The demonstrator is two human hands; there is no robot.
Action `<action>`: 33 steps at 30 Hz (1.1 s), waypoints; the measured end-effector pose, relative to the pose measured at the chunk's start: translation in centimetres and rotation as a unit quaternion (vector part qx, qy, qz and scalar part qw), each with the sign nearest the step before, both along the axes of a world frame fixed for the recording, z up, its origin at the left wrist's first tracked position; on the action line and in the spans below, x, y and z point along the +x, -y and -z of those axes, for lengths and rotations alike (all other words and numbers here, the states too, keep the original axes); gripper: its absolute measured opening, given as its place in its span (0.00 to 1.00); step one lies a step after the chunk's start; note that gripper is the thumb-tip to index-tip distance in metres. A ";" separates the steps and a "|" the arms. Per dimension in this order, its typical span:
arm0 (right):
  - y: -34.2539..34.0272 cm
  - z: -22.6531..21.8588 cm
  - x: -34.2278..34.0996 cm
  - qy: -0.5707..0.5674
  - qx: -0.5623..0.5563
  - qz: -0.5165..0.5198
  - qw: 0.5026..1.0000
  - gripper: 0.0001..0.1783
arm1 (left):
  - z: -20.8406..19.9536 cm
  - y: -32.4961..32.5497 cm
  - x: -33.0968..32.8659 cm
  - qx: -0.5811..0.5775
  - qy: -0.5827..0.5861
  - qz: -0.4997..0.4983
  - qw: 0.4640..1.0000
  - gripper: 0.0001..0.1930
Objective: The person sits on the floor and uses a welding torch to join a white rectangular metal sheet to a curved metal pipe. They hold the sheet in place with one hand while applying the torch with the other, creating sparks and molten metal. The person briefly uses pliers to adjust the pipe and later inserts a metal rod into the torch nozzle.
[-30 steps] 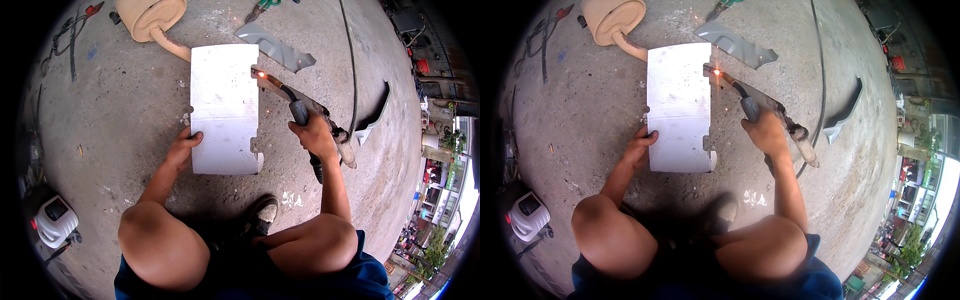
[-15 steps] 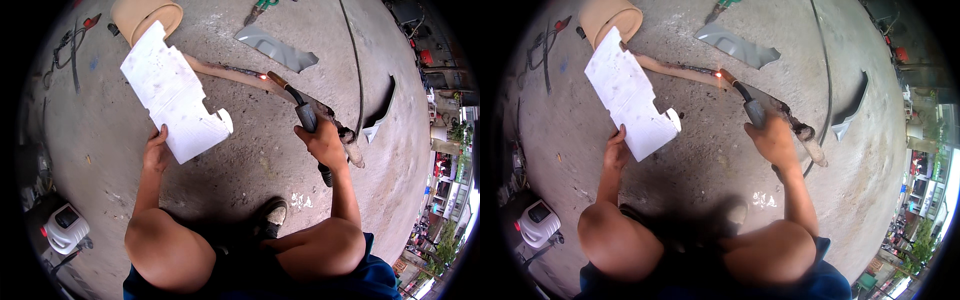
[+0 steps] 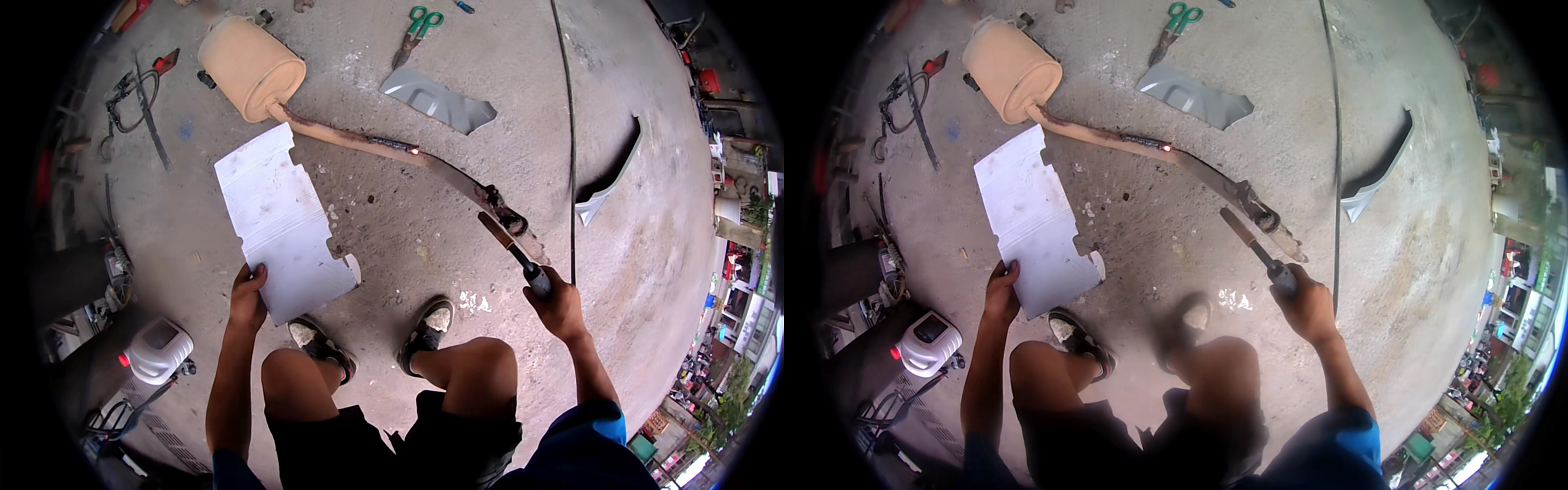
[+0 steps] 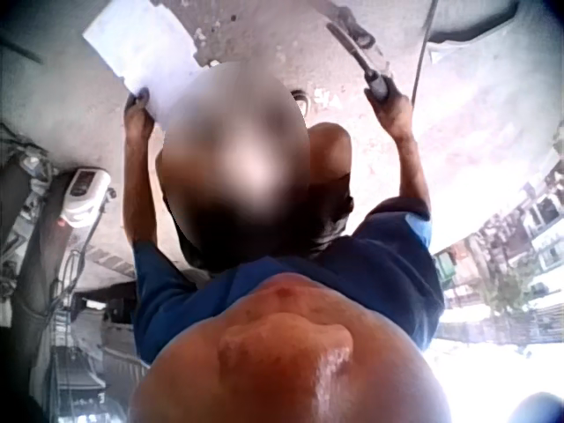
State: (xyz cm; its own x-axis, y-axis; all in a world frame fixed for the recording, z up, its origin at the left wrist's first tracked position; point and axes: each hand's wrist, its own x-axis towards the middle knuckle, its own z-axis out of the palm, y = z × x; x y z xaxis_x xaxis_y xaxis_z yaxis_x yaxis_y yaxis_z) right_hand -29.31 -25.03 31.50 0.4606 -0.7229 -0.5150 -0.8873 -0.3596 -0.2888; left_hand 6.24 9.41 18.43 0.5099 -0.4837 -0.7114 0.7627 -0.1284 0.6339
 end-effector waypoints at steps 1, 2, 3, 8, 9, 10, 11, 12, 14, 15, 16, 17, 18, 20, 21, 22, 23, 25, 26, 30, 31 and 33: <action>0.8 -1.0 -1.5 0.022 -0.017 0.028 0.999 0.19 | -2.2 0.4 -0.3 -0.004 -0.009 0.002 1.000 0.20; 1.7 -2.1 -3.2 0.042 -0.032 0.049 0.997 0.18 | -4.6 0.8 -0.8 -0.004 -0.019 0.005 1.000 0.20; 2.6 -3.4 -5.1 0.092 -0.051 0.080 0.991 0.17 | -6.6 1.2 -1.4 -0.005 -0.031 0.009 0.999 0.20; 8.6 -7.8 -15.5 0.148 0.029 0.300 0.942 0.13 | -13.1 4.0 -8.5 -0.015 -0.112 -0.032 0.993 0.19; 9.9 -8.3 -17.2 0.186 0.061 0.355 0.914 0.14 | -14.2 4.8 -10.4 -0.028 -0.112 -0.028 0.993 0.19; 11.4 -7.2 -19.8 0.243 0.023 0.311 0.919 0.13 | -16.1 6.6 -12.6 -0.018 -0.126 -0.046 0.991 0.19; 12.8 -6.0 -22.0 0.300 -0.014 0.264 0.917 0.13 | -17.4 8.2 -15.0 0.033 -0.117 -0.077 0.990 0.18; 14.0 -7.1 -21.2 0.307 0.040 0.302 0.902 0.13 | -18.0 8.4 -17.7 0.057 -0.114 -0.101 0.987 0.18; 16.3 -8.7 -22.7 0.316 0.070 0.320 0.890 0.12 | -19.4 10.7 -23.2 0.087 -0.108 -0.120 0.983 0.19; 19.3 -8.1 -23.3 0.334 0.090 0.323 0.881 0.12 | -20.7 14.0 -25.8 0.102 -0.084 -0.127 0.983 0.20; 21.5 -8.4 -25.0 0.352 0.111 0.356 0.858 0.15 | -22.1 17.7 -28.6 0.120 -0.063 -0.178 0.975 0.20; 23.9 -10.8 -27.2 0.326 0.083 0.362 0.870 0.14 | -27.3 24.8 -30.1 0.212 -0.077 -0.145 0.963 0.21; 25.7 -13.3 -29.2 0.327 0.077 0.407 0.849 0.15 | -26.6 25.6 -33.2 0.201 -0.119 -0.197 0.952 0.21; 32.0 -16.6 -33.7 0.361 0.052 0.493 0.790 0.18 | -28.0 31.1 -37.6 0.165 -0.126 -0.207 0.956 0.20; 35.6 -18.5 -37.5 0.381 0.032 0.537 0.752 0.19 | -29.2 34.4 -38.8 0.139 -0.146 -0.190 0.961 0.19; 40.2 -21.2 -41.2 0.396 0.037 0.577 0.713 0.18 | -30.1 37.0 -39.5 0.141 -0.157 -0.171 0.962 0.20; 45.5 -23.4 -46.5 0.417 -0.004 0.628 0.657 0.16 | -31.8 40.0 -39.2 0.115 -0.165 -0.134 0.970 0.20; 57.6 -29.4 -61.6 0.224 -0.147 0.507 0.819 0.14 | -33.2 44.0 -38.7 0.034 -0.199 -0.117 0.972 0.21; 60.9 -33.6 -58.3 -0.063 -0.244 0.388 0.887 0.17 | -34.8 45.7 -38.3 0.031 -0.190 -0.118 0.974 0.21; 75.4 -53.0 -47.3 -0.347 -0.572 0.181 0.721 0.22 | -35.8 51.9 -35.1 0.017 -0.156 -0.150 0.976 0.18; 79.9 -56.7 -43.8 -0.283 -0.630 0.137 0.710 0.22 | -35.1 53.2 -34.6 0.018 -0.141 -0.167 0.976 0.17; 88.2 -62.3 -33.4 -0.160 -0.703 0.014 0.693 0.23 | -33.0 56.6 -33.2 -0.002 -0.126 -0.236 0.963 0.16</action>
State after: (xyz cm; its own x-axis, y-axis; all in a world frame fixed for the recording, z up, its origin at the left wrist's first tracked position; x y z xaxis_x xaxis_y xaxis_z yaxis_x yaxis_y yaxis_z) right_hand -62.73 -113.23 93.77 0.4603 -0.6205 0.6349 -0.8375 -0.0662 0.5425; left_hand -26.92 -47.22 51.45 0.4855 -0.2434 -0.8397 0.8649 0.2735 0.4208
